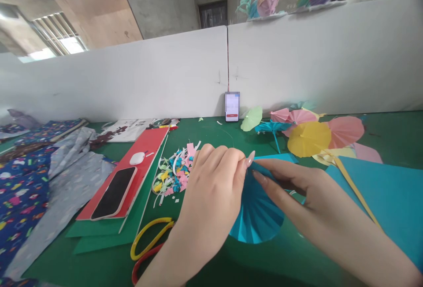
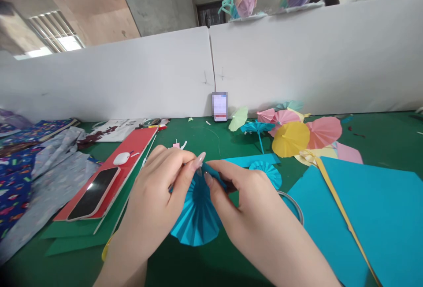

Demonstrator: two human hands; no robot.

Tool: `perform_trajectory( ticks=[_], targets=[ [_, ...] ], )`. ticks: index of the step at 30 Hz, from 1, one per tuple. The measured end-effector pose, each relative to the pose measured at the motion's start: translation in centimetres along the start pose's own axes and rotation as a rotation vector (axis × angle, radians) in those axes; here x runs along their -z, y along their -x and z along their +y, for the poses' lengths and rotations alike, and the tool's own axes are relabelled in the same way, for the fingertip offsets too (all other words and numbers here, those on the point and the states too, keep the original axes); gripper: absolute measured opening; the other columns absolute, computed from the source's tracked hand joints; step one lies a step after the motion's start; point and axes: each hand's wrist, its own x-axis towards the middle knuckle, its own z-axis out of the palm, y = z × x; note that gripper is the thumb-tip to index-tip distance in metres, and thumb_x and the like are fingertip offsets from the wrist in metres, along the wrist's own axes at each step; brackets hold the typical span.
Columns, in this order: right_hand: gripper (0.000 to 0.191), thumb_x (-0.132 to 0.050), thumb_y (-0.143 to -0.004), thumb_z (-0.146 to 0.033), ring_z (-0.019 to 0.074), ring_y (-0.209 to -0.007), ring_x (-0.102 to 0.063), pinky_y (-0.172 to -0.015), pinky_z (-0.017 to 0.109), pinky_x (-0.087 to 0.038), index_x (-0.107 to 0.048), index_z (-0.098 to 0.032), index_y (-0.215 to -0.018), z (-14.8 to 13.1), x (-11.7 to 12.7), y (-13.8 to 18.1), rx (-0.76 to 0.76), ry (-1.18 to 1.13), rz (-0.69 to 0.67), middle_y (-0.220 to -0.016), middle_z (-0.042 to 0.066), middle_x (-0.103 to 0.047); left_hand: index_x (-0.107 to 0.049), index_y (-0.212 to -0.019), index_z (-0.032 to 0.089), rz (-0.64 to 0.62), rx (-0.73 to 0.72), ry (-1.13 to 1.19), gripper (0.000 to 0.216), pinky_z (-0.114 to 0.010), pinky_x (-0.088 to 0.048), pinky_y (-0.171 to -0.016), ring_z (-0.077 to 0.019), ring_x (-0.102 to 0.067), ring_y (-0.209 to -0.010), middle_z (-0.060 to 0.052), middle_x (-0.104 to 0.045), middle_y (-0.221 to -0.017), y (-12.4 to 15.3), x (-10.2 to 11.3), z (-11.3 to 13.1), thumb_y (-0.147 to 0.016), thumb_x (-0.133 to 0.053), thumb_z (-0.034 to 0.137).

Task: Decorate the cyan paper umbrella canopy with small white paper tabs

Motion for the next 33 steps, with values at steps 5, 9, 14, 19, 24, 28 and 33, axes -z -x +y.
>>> perform_trajectory(
  ticks=[5, 9, 14, 19, 24, 28, 33],
  targets=[
    [0.024, -0.046, -0.089, -0.026, 0.0142, -0.064, -0.062, -0.047, 0.02, -0.048, -0.066, -0.025, -0.103, 0.1, 0.1, -0.1, -0.001, 0.004, 0.009, -0.074, -0.001, -0.069, -0.045, -0.07, 0.017, 0.02, -0.003, -0.004, 0.021, -0.028, -0.034, -0.062, -0.0142, -0.036, -0.064, 0.001, -0.048, -0.064, -0.1, -0.2, -0.1, -0.091, -0.044, 0.014],
    [0.024, -0.045, -0.089, -0.024, 0.0125, -0.064, -0.062, -0.05, 0.019, -0.048, -0.066, -0.025, -0.102, 0.2, 0.0, -0.1, -0.012, -0.006, 0.002, -0.075, -0.002, -0.068, -0.044, -0.069, 0.017, 0.008, 0.024, 0.027, 0.022, -0.029, -0.036, -0.068, -0.0144, -0.036, -0.065, 0.001, -0.047, -0.065, -0.4, -0.5, -0.2, -0.092, -0.043, 0.014],
    [0.023, -0.046, -0.088, -0.023, 0.0106, -0.06, -0.059, -0.05, 0.017, -0.047, -0.066, -0.026, -0.1, 0.4, -0.1, -0.2, -0.013, 0.0, -0.001, -0.073, -0.004, -0.067, -0.046, -0.07, 0.017, -0.009, 0.038, 0.034, 0.021, -0.03, -0.036, -0.068, -0.0148, -0.036, -0.065, 0.001, -0.048, -0.064, -0.3, -0.6, -0.2, -0.091, -0.043, 0.015],
    [0.023, -0.046, -0.089, -0.023, 0.0111, -0.061, -0.059, -0.05, 0.018, -0.047, -0.066, -0.027, -0.099, 0.4, 0.0, -0.2, -0.024, -0.005, -0.012, -0.074, -0.004, -0.067, -0.047, -0.07, 0.017, 0.005, 0.03, 0.033, 0.022, -0.029, -0.036, -0.066, -0.0148, -0.036, -0.065, 0.001, -0.048, -0.064, -0.4, -0.8, -0.3, -0.092, -0.043, 0.015],
    [0.024, -0.044, -0.088, -0.023, 0.0145, -0.068, -0.062, -0.048, 0.02, -0.047, -0.065, -0.025, -0.099, 0.4, 0.0, -0.1, -0.039, 0.016, -0.02, -0.074, -0.003, -0.067, -0.046, -0.071, 0.017, -0.002, 0.022, 0.032, 0.022, -0.03, -0.036, -0.069, -0.0145, -0.037, -0.064, 0.001, -0.049, -0.065, -0.6, -1.0, -0.3, -0.092, -0.042, 0.015],
    [0.025, -0.043, -0.088, -0.023, 0.0165, -0.069, -0.063, -0.048, 0.022, -0.047, -0.065, -0.025, -0.1, 0.5, 0.0, -0.1, -0.04, 0.029, -0.028, -0.071, -0.002, -0.066, -0.045, -0.068, 0.017, 0.0, 0.033, 0.01, 0.025, -0.03, -0.036, -0.065, -0.0151, -0.037, -0.064, 0.0, -0.049, -0.064, -0.4, -1.0, 0.0, -0.092, -0.041, 0.017],
    [0.025, -0.044, -0.088, -0.022, 0.0186, -0.075, -0.065, -0.049, 0.023, -0.048, -0.064, -0.025, -0.103, 0.5, -0.1, 0.0, -0.033, 0.02, -0.023, -0.071, -0.001, -0.067, -0.047, -0.07, 0.017, 0.017, 0.035, -0.008, 0.023, -0.032, -0.039, -0.073, -0.0153, -0.038, -0.064, 0.0, -0.051, -0.065, -0.3, -1.1, 0.2, -0.092, -0.041, 0.017]
  ],
)
